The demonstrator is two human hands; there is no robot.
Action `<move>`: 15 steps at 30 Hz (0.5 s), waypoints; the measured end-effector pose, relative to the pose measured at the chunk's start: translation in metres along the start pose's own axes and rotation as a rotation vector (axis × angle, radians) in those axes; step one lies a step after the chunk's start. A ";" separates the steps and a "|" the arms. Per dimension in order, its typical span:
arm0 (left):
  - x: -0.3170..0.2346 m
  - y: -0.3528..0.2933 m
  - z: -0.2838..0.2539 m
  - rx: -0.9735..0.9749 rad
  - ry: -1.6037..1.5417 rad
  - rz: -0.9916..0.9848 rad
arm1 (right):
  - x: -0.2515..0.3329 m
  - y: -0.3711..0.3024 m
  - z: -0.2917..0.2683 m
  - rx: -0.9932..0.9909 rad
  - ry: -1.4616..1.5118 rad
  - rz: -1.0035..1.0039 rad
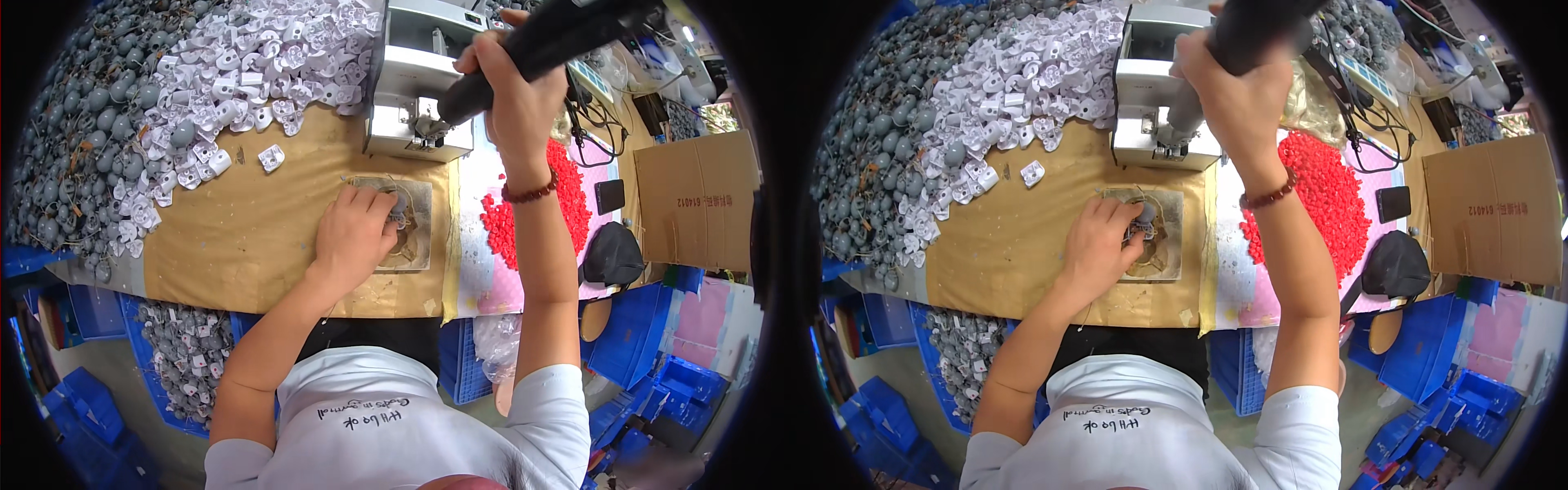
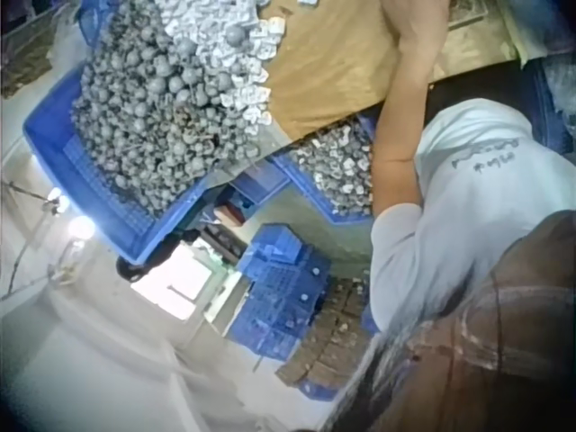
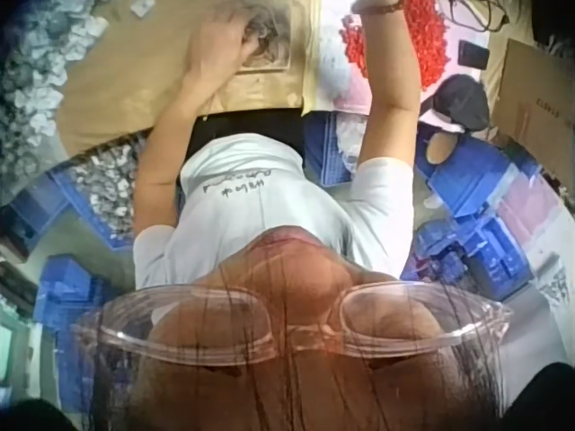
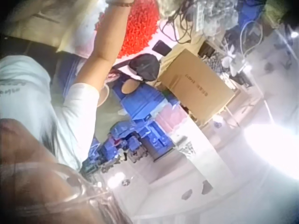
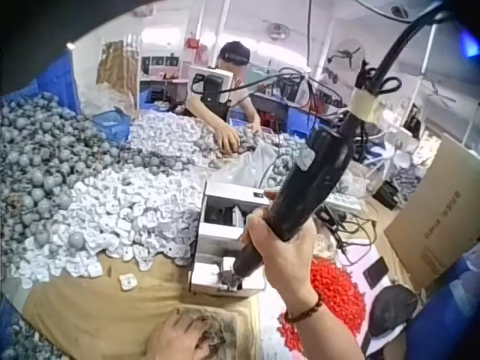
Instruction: Assembling small plastic components at a factory workstation using a specialized handheld power tool.
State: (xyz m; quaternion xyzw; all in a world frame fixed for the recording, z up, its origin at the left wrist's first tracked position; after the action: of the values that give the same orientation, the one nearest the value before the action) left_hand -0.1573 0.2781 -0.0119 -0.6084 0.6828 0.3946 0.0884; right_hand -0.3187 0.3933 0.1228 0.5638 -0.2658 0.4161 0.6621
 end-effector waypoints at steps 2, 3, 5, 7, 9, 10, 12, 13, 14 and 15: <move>0.001 0.000 0.000 -0.007 0.000 0.000 | -0.026 -0.028 0.011 -0.058 -0.117 0.303; 0.001 0.000 0.000 -0.003 -0.001 0.001 | -0.035 -0.028 0.011 -0.049 -0.111 0.340; 0.002 0.000 -0.001 -0.005 -0.004 0.003 | -0.041 -0.026 0.012 0.007 -0.143 0.340; 0.003 -0.001 -0.001 -0.012 -0.013 0.002 | -0.032 -0.022 0.009 0.101 -0.221 0.270; 0.004 -0.001 0.000 -0.017 -0.006 0.002 | -0.017 -0.047 0.008 0.086 -0.157 0.301; 0.004 -0.002 0.002 -0.019 -0.005 0.001 | -0.011 -0.059 0.008 0.059 -0.099 0.303; 0.006 -0.002 0.003 -0.016 0.028 0.014 | -0.006 -0.076 0.007 0.067 -0.005 0.306; 0.006 -0.003 0.003 -0.013 0.045 0.022 | -0.006 -0.085 0.007 0.076 0.007 0.304; 0.006 -0.003 0.003 -0.006 0.049 0.010 | -0.006 -0.091 0.007 0.083 0.021 0.296; 0.006 -0.002 0.003 0.001 0.054 -0.001 | -0.006 -0.095 0.008 0.085 0.040 0.285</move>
State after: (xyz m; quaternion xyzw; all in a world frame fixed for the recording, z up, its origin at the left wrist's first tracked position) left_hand -0.1578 0.2756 -0.0182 -0.6191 0.6849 0.3777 0.0702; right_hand -0.2404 0.3822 0.0699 0.5395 -0.3120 0.5278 0.5771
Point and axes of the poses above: each hand's wrist, its own y-axis towards the middle knuckle, its own z-axis out of the palm, x = y × z, the point moved 7 cm from there along y, towards the middle knuckle, and after that the axes turned 11 degrees about -x, right-handed, at the moved point
